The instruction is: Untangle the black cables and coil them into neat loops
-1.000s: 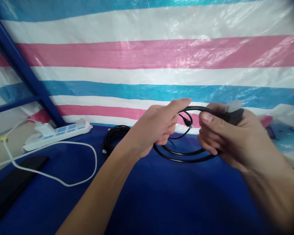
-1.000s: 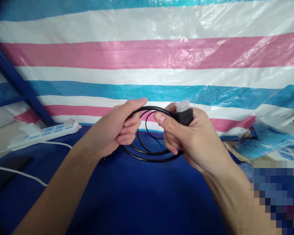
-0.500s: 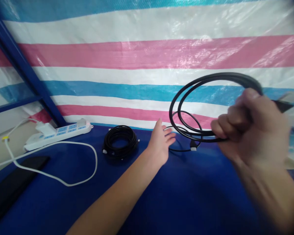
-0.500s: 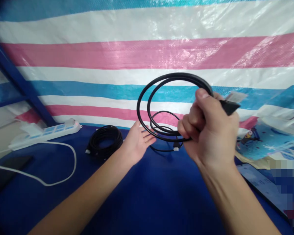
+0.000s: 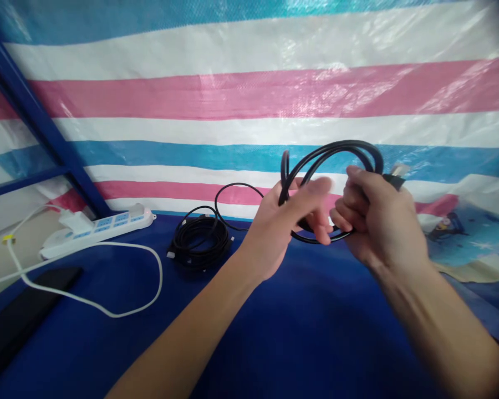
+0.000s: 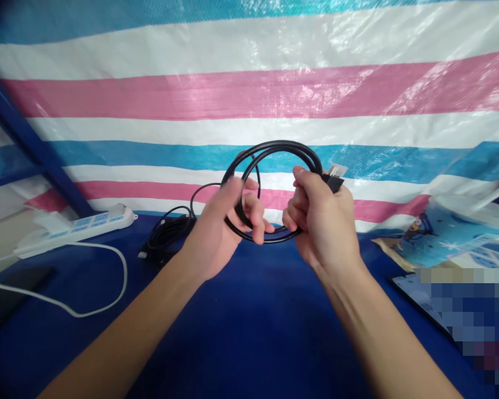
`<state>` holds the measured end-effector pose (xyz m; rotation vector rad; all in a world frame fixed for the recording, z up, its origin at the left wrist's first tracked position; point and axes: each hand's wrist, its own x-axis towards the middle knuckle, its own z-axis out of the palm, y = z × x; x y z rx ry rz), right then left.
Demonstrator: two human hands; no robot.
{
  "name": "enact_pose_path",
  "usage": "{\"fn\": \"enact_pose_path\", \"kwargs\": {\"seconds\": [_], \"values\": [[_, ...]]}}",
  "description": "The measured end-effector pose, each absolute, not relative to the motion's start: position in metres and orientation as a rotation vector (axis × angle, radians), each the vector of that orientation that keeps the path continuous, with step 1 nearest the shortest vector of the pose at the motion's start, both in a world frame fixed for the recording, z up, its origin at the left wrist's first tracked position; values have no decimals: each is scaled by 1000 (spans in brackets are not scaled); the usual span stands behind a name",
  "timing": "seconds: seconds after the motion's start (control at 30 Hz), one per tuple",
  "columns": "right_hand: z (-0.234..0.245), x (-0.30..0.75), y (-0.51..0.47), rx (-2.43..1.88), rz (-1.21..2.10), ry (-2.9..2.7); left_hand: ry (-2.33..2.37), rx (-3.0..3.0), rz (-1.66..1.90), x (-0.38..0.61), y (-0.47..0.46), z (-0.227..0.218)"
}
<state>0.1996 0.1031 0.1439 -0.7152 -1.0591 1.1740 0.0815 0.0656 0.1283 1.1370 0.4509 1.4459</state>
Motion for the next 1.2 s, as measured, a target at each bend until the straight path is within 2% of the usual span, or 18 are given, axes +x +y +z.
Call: {"fn": "enact_pose_path", "kwargs": {"seconds": [0.17, 0.4, 0.5, 0.67, 0.77, 0.83, 0.93, 1.0, 1.2], "values": [[141, 202, 105, -841, 1202, -1273, 613, 1180, 1370, 75, 67, 129], [149, 217, 98, -1051, 955, -1820, 678, 1237, 1134, 57, 64, 139], [151, 219, 96, -1058, 671, -2057, 766, 1274, 1133, 63, 61, 138], [144, 215, 98, -1059, -101, -1941, 899, 1328, 1067, 66, 56, 140], [140, 215, 100, -999, -342, -1858, 878, 1380, 953, 57, 51, 147], [140, 215, 99, -955, -210, -1894, 870, 1417, 900, 50, 48, 152], [142, 215, 97, -903, 446, -1995, 898, 1522, 882, 46, 45, 157], [142, 213, 94, -840, 809, -1906, 923, 1597, 1014, 47, 45, 159], [147, 206, 85, -619, 1473, -1538, 923, 1444, 1558, 54, 52, 153]]}}
